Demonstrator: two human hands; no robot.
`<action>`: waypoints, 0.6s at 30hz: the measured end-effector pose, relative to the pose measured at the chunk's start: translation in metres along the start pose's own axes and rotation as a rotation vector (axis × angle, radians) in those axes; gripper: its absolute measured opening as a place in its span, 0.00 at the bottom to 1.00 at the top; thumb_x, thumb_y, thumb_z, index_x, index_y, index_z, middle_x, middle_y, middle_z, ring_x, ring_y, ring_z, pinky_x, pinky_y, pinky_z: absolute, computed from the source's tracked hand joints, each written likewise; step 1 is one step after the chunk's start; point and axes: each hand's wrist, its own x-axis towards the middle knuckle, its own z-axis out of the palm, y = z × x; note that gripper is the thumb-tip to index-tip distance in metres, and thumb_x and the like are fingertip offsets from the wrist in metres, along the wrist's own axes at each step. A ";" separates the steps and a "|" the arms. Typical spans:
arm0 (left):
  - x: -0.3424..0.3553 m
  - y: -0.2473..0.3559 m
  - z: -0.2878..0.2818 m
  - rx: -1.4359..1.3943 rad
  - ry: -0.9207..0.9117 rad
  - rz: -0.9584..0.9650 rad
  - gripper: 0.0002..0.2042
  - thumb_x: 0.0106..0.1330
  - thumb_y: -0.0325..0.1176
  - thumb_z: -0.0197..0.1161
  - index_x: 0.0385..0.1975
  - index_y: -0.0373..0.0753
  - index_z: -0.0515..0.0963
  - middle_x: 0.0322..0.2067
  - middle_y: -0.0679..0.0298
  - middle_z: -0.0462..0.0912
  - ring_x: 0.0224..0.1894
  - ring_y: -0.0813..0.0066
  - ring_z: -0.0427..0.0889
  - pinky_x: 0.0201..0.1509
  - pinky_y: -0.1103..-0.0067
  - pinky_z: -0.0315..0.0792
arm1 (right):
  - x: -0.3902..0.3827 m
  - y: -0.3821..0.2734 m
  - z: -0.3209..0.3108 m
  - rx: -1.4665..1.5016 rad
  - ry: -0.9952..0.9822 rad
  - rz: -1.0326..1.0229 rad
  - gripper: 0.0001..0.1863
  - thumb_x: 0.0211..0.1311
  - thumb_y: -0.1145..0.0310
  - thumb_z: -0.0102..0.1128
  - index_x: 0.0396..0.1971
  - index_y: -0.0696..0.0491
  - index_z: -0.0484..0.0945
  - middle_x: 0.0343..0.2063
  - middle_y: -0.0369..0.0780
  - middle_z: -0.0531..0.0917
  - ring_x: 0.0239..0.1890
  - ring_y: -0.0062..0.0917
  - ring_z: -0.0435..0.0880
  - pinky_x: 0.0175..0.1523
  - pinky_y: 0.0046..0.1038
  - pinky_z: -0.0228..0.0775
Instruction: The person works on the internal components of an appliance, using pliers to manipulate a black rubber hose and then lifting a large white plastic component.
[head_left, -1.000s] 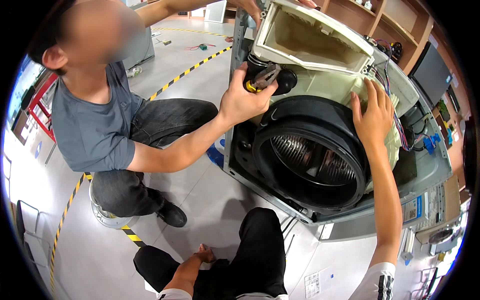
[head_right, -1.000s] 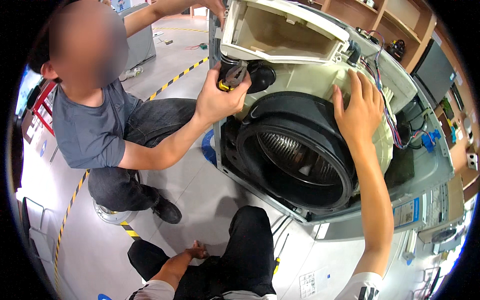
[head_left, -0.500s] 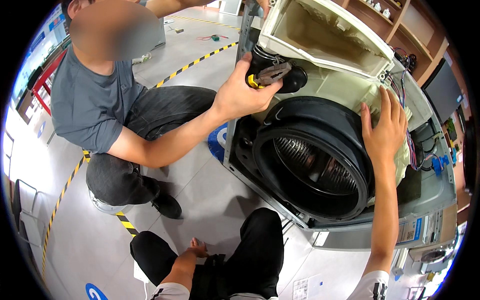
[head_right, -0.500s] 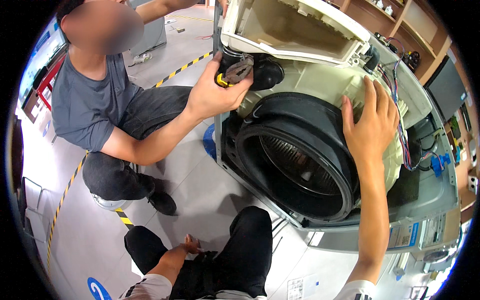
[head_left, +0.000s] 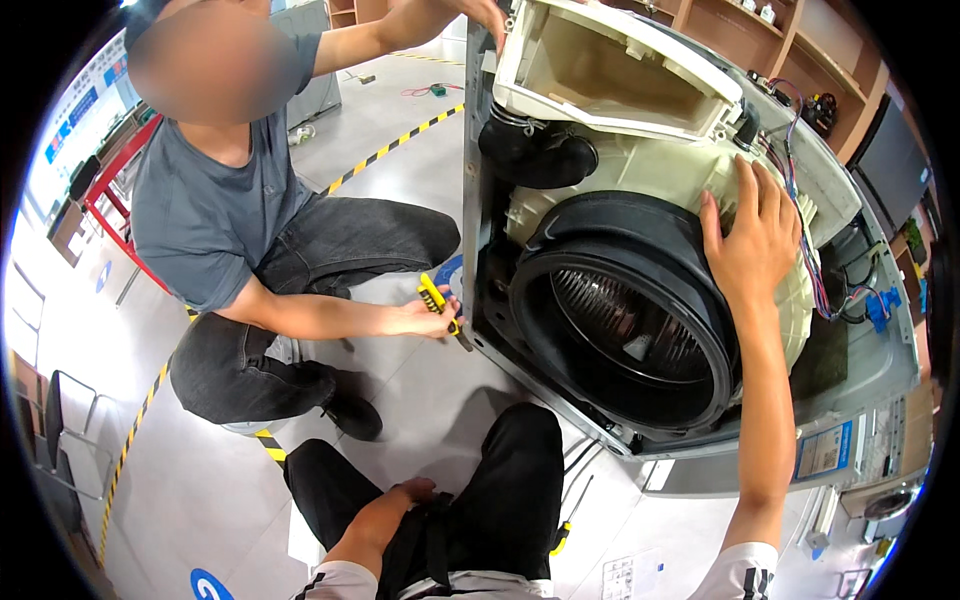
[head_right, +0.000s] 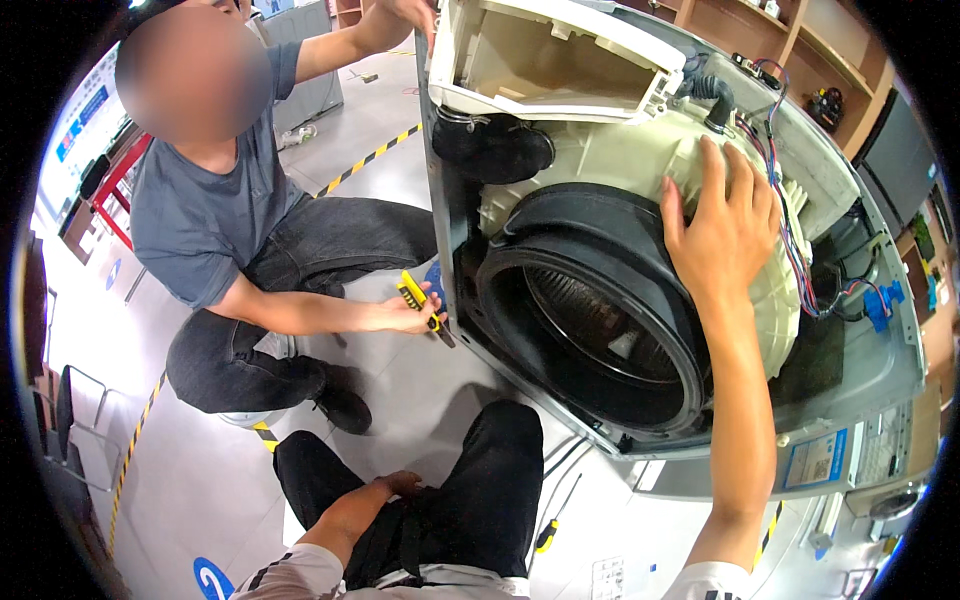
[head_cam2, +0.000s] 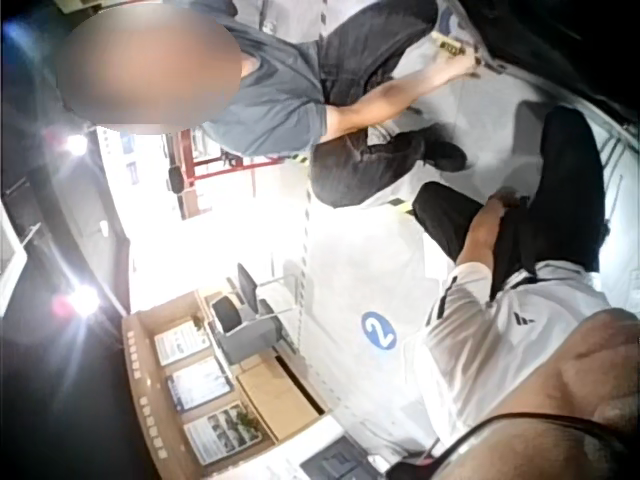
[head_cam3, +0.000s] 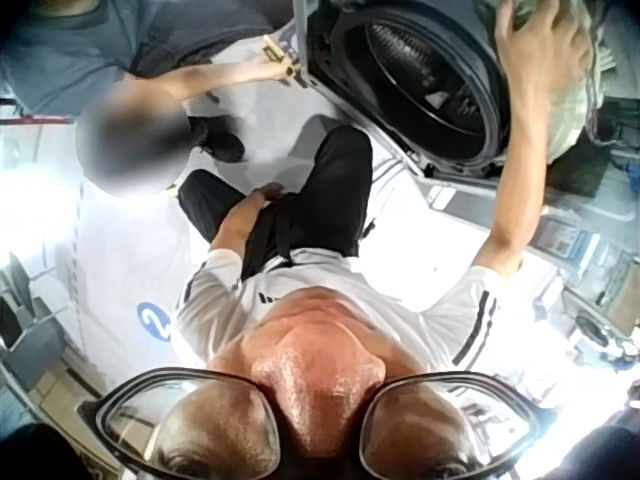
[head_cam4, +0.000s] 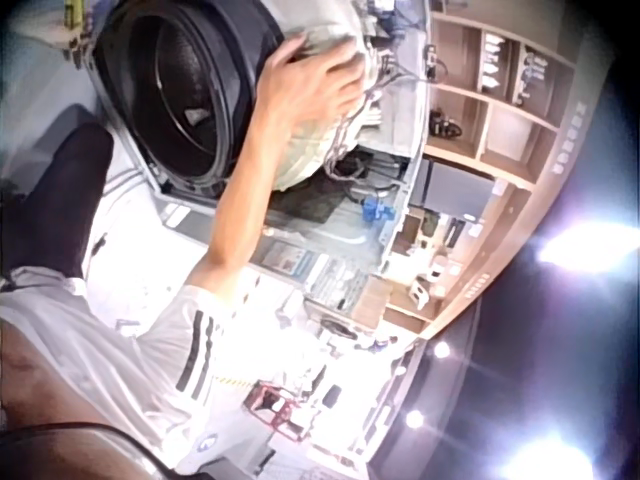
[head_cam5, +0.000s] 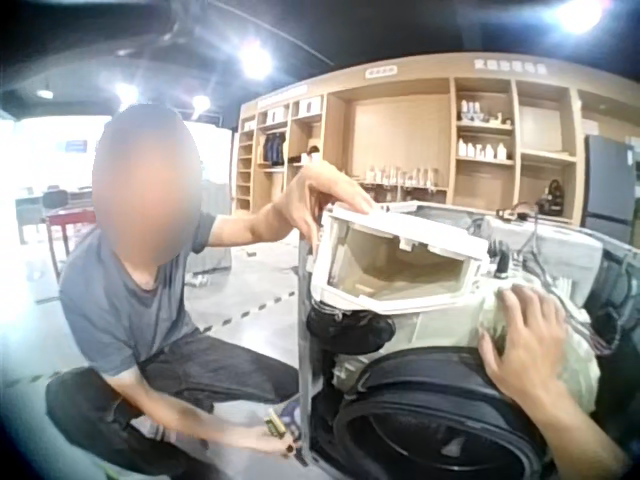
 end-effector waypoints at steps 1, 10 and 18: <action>-0.003 0.011 -0.005 -0.082 -0.015 0.011 0.31 0.63 0.56 0.55 0.59 0.38 0.72 0.60 0.53 0.72 0.60 0.54 0.73 0.63 0.63 0.66 | 0.000 -0.002 0.000 -0.002 0.002 -0.003 0.26 0.56 0.53 0.64 0.53 0.47 0.75 0.50 0.39 0.77 0.54 0.35 0.74 0.59 0.39 0.63; -0.024 0.034 -0.041 -0.107 0.144 -0.010 0.26 0.65 0.50 0.56 0.55 0.35 0.74 0.52 0.48 0.78 0.54 0.49 0.77 0.57 0.62 0.71 | -0.003 0.001 0.001 -0.019 0.005 -0.032 0.26 0.56 0.52 0.63 0.53 0.48 0.75 0.50 0.40 0.77 0.53 0.36 0.75 0.58 0.39 0.63; -0.014 0.010 -0.041 -0.249 0.237 -0.032 0.26 0.64 0.50 0.59 0.53 0.36 0.77 0.49 0.47 0.80 0.52 0.48 0.78 0.58 0.62 0.71 | 0.001 -0.003 0.000 -0.004 0.016 -0.031 0.27 0.55 0.52 0.63 0.53 0.50 0.75 0.50 0.42 0.76 0.53 0.38 0.73 0.57 0.41 0.63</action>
